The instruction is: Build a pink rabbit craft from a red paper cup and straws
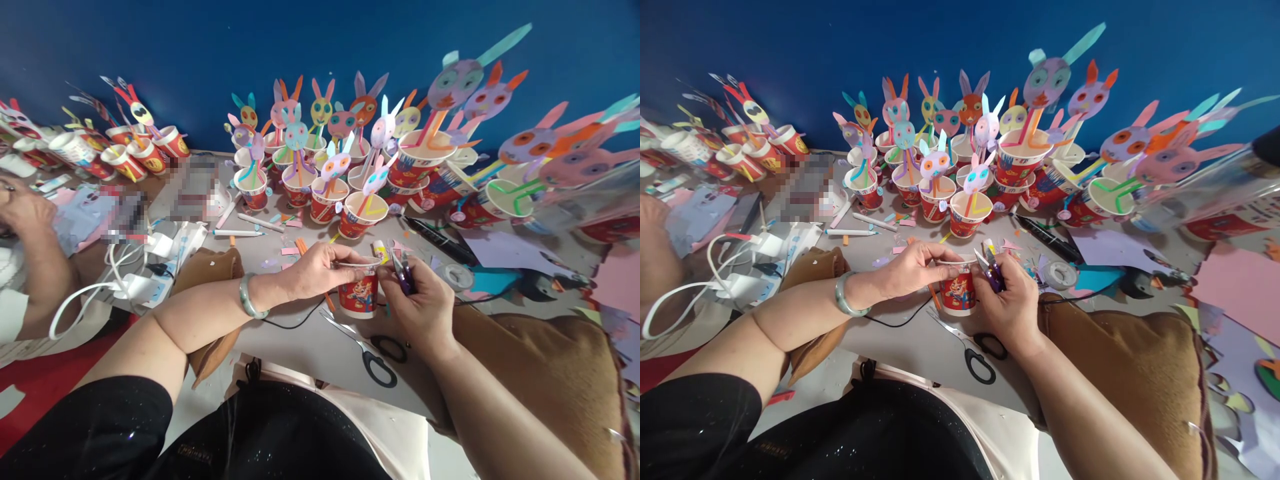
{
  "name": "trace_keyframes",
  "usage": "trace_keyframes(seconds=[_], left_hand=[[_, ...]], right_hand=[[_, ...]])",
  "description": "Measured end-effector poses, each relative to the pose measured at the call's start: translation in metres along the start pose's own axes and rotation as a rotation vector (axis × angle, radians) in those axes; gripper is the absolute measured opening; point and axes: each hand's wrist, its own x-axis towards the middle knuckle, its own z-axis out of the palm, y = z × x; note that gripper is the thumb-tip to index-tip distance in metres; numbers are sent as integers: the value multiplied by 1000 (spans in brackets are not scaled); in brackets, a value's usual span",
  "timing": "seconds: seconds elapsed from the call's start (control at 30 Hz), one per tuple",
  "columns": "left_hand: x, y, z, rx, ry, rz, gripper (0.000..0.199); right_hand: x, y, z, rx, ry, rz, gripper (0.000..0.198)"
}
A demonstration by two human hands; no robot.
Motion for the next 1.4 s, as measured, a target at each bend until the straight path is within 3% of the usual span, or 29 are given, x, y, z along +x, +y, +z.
trace_keyframes(seconds=[0.17, 0.37, 0.53, 0.8, 1.17, 1.4], left_hand=[[-1, 4, 0, -27, 59, -34, 42], [1, 5, -2, -54, 164, -4, 41], [0, 6, -3, -92, 147, 48, 35], [0, 2, -2, -161, 146, 24, 30], [-1, 2, 1, -79, 166, 39, 32], [-1, 1, 2, -105, 182, 4, 33]], right_hand=[[1, 4, -2, 3, 18, 28, 26], [5, 9, -5, -79, -35, -102, 36], [6, 8, -6, -174, -49, -185, 32], [6, 9, -9, -250, -135, -154, 39], [4, 12, -8, -489, -48, -301, 48], [3, 9, -9, -528, -45, -301, 52]])
